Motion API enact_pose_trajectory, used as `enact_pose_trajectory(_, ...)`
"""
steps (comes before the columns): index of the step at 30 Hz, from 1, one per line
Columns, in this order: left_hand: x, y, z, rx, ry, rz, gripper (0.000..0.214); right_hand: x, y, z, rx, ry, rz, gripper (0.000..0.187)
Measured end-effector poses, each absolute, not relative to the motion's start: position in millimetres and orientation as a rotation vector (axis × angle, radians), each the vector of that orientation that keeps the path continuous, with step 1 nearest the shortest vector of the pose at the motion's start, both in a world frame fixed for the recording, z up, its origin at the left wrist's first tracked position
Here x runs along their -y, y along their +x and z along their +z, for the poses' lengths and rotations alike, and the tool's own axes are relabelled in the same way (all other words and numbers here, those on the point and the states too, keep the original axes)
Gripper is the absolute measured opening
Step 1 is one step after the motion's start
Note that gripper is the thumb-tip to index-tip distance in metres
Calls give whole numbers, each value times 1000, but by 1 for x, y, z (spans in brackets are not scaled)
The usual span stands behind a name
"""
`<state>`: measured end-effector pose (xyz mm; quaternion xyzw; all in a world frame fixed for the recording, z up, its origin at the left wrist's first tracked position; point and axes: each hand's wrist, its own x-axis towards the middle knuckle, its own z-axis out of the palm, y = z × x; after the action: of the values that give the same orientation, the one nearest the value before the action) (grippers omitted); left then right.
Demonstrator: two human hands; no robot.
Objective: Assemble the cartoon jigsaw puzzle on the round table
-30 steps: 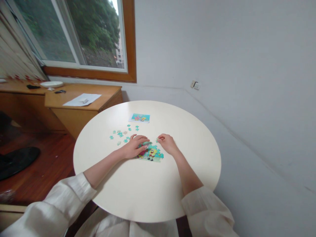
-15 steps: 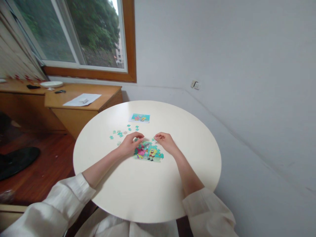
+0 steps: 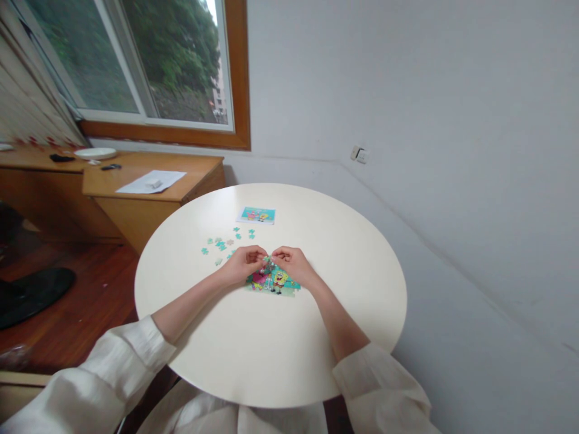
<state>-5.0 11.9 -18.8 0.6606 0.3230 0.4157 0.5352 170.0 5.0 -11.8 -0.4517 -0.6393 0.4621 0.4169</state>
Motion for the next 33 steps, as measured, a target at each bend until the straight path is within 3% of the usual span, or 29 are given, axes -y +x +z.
enact_pose_trajectory(15,-30,-18,-22,-987,1530,1212,5,-22,204,-26,1593,-1441,873,15)
enact_pose_trajectory(33,-33,-18,-31,-1170,1610,1054,10,-21,206,-28,1709,-1512,784,14)
